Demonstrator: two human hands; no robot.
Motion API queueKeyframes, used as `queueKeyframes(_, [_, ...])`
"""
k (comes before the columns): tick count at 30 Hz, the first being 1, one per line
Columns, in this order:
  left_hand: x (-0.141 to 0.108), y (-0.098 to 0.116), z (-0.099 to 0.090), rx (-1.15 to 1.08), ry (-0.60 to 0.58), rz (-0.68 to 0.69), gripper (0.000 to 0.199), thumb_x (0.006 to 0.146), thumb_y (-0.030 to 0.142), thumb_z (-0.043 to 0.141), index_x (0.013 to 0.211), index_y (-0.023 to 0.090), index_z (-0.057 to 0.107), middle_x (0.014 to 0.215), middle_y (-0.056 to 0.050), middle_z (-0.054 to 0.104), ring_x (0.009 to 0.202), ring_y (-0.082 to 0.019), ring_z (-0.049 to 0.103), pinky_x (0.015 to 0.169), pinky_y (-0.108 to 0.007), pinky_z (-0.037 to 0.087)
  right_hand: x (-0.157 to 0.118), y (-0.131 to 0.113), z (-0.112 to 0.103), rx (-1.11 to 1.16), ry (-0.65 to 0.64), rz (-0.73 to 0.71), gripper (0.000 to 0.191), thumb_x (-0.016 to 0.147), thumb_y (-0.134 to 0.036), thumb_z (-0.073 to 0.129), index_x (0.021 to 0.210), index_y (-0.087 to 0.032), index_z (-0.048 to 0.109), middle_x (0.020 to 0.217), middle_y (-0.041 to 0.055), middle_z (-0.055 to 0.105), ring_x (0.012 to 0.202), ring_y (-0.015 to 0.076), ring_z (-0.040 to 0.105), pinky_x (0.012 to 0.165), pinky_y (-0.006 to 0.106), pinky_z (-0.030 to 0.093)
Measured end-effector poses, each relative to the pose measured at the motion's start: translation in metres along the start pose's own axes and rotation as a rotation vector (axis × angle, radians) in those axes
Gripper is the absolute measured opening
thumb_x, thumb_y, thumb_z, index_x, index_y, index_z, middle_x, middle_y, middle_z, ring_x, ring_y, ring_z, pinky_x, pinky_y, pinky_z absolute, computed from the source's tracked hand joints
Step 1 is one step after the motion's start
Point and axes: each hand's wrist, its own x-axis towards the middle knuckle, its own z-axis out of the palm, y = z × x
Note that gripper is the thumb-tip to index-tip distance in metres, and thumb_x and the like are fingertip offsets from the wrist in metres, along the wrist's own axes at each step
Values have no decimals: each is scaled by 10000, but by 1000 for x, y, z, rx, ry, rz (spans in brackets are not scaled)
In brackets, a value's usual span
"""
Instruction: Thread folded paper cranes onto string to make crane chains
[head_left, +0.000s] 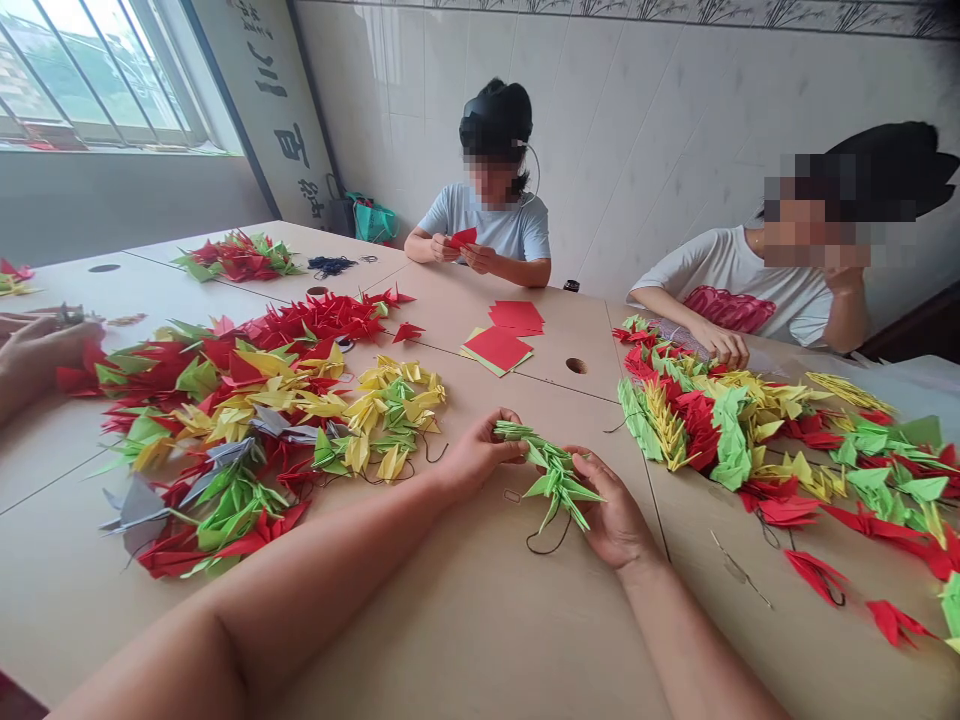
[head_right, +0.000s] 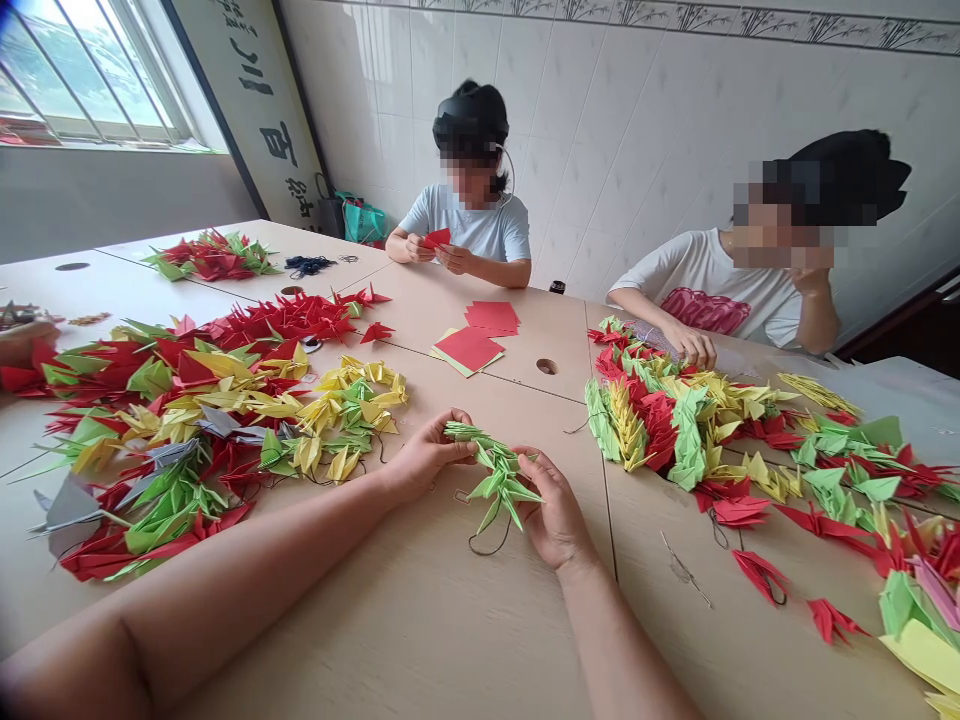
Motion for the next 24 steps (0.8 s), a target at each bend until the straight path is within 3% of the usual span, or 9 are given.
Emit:
queueKeyframes(15, [2,0,-4,-162,39,-58,338,633,197,749,840,189,482,767,32,569,711,-89,577,685,-227,454,0,-4,-2,30,71,35,198,650,-320,725,819,-251,650,766,-8,710,700,179,654,545,259,472])
queueKeyframes(20, [4,1,-5,-234,63,-72,347,635,159,746,860,191,483,765,31,552,699,-78,559,658,-214,458,0,-6,-1,74,99,44,221,587,-340,752,762,-266,638,804,-6,717,800,234,667,606,323,504])
queueKeyframes(24, [4,1,-5,-238,84,-69,348,626,163,751,850,185,486,774,28,548,704,-79,557,660,-212,453,0,-6,-1,118,102,38,210,633,-391,728,786,-268,656,882,15,720,832,254,665,595,346,517])
